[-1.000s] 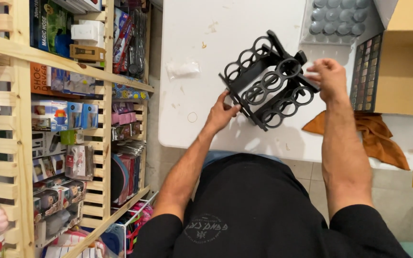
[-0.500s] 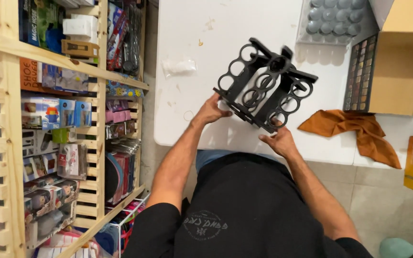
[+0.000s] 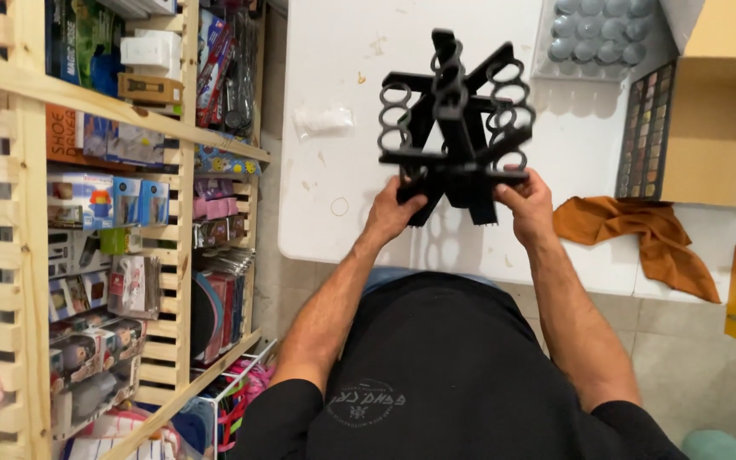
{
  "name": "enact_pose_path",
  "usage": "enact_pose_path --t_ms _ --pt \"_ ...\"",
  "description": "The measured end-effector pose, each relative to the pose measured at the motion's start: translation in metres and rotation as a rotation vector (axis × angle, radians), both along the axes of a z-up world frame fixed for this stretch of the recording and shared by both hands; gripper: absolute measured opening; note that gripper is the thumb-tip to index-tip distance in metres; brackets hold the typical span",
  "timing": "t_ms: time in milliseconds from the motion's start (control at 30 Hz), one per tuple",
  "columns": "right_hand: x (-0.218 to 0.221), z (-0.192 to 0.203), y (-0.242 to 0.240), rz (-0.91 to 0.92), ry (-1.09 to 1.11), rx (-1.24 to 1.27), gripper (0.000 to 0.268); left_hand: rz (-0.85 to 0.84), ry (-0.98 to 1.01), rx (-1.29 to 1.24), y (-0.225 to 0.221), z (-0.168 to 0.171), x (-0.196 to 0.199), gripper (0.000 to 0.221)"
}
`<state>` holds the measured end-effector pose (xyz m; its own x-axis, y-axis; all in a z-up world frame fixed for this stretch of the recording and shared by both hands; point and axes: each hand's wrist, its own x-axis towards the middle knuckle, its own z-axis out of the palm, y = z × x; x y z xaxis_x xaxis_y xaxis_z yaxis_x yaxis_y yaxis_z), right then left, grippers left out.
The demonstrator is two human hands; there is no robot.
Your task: The person assembles a black plastic tiered rack by inserting circular rings into slots on each level. They place rings one by one into the top, middle, and bottom tiers, then rotate the completed rack to show the assembled structure.
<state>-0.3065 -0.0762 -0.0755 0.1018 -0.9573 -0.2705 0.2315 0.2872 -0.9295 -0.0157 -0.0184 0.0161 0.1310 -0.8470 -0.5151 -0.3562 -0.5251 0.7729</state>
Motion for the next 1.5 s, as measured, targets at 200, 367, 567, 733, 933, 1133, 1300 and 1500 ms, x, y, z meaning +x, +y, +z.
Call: enact_pose_path --t_ms 200,367,567,733,933,1133,1300,1500 --pt "0.025 0.024 -0.010 0.067 0.056 0.007 0.041 0.175 0.066 -0.092 -0.017 -0.019 0.001 0.056" --pt "0.033 0.030 -0.010 0.039 0.153 -0.018 0.035 0.228 0.051 -0.098 -0.023 -0.018 0.002 0.055" --pt "0.037 0.030 0.001 0.000 0.248 -0.020 0.029 0.301 0.043 -0.111 -0.026 -0.027 -0.007 0.057" --pt "0.035 0.036 0.013 -0.023 0.315 -0.003 0.028 0.286 0.020 -0.146 -0.023 -0.050 -0.006 0.054" --pt "0.037 0.085 0.006 -0.004 0.683 -0.397 0.042 0.224 -0.042 -0.194 -0.005 -0.040 -0.014 0.049" --pt "0.071 0.128 -0.018 0.127 0.916 -1.040 0.072 0.214 -0.003 -0.245 0.014 -0.023 -0.015 0.048" --pt "0.090 0.121 -0.027 0.066 1.051 -1.193 0.060 0.180 -0.011 -0.283 0.025 -0.021 -0.015 0.050" --pt "0.091 0.112 -0.038 0.102 1.010 -1.234 0.042 0.180 0.012 -0.317 0.025 -0.028 -0.015 0.046"
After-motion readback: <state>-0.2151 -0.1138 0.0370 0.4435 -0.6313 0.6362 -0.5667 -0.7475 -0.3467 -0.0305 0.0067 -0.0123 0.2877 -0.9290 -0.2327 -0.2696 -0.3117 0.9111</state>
